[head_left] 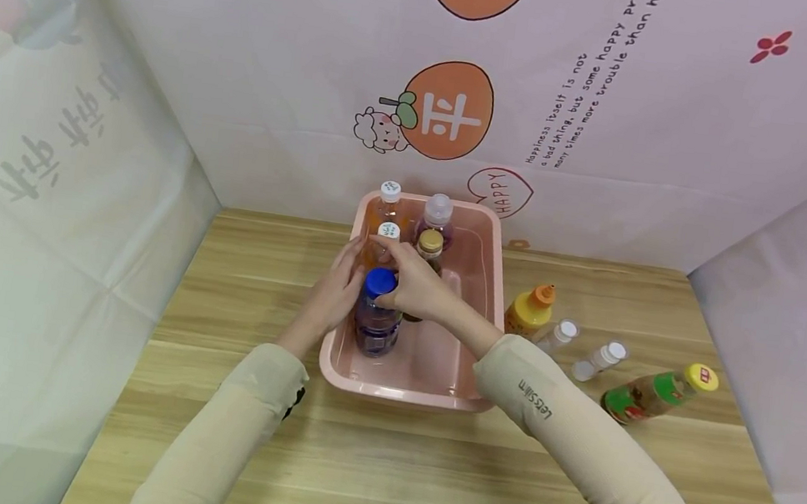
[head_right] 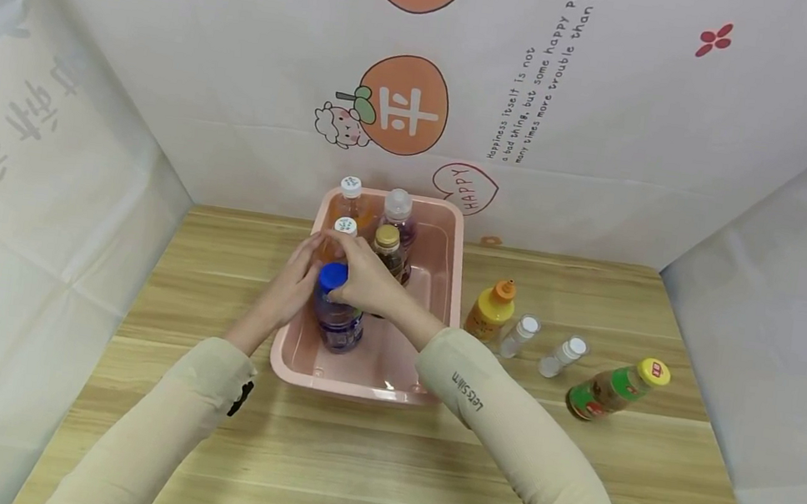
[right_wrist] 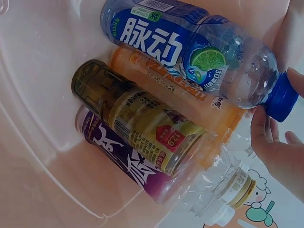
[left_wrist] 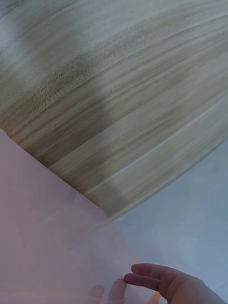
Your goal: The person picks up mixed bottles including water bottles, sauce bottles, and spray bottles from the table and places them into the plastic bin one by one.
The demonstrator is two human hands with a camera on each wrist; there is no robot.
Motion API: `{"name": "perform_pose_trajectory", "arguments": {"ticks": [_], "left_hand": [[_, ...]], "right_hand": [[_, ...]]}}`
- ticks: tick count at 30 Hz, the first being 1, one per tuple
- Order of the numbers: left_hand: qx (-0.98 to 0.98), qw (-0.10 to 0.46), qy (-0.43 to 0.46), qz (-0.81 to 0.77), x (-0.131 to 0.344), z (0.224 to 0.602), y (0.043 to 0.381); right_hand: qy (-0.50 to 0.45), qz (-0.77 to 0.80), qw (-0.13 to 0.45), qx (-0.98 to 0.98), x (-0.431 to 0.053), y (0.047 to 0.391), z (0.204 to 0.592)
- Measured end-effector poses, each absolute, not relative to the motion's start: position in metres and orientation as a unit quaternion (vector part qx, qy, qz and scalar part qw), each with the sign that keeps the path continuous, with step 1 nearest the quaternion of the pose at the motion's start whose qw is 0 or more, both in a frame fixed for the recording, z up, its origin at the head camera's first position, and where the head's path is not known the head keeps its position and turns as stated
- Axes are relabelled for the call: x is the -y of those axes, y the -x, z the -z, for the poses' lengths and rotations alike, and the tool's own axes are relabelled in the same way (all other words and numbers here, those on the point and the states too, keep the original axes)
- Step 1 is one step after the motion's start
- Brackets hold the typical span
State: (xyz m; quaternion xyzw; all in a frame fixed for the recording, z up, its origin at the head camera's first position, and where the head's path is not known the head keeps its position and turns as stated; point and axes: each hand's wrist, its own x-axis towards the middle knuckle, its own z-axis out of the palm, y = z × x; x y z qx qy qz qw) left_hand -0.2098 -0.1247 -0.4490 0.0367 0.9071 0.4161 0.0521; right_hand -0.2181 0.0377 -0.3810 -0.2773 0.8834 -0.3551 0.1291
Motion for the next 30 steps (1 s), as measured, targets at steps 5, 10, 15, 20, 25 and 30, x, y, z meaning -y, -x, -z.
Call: {"name": "perform_pose_trajectory", "arguments": {"ticks": [5, 10, 15, 20, 25, 30], "left_hand": [[-0.906, 0.052, -0.039, -0.418, 0.124, 0.448, 0.21], [-0.906, 0.051, -0.038, -0.418, 0.123, 0.448, 0.21], [-0.908, 0.05, -0.042, -0.415, 0.123, 0.447, 0.21], [-0.91, 0.044, -0.041, -0.411, 0.124, 0.449, 0.209], [-0.908, 0.036, -0.044, -0.415, 0.124, 0.449, 0.208], [-0.906, 0.045, -0.042, -0.418, 0.123, 0.448, 0.208]], "right_hand": [[0.282, 0.357, 0.135, -0.88, -0.038, 0.218, 0.38], [0.287, 0.362, 0.141, -0.876, -0.04, 0.218, 0.38], [0.289, 0.373, 0.147, -0.869, -0.043, 0.217, 0.378], [0.286, 0.391, 0.157, -0.861, -0.049, 0.216, 0.369], [0.289, 0.407, 0.149, -0.853, -0.06, 0.218, 0.359], [0.27, 0.421, 0.138, -0.855, -0.073, 0.218, 0.346]]}}
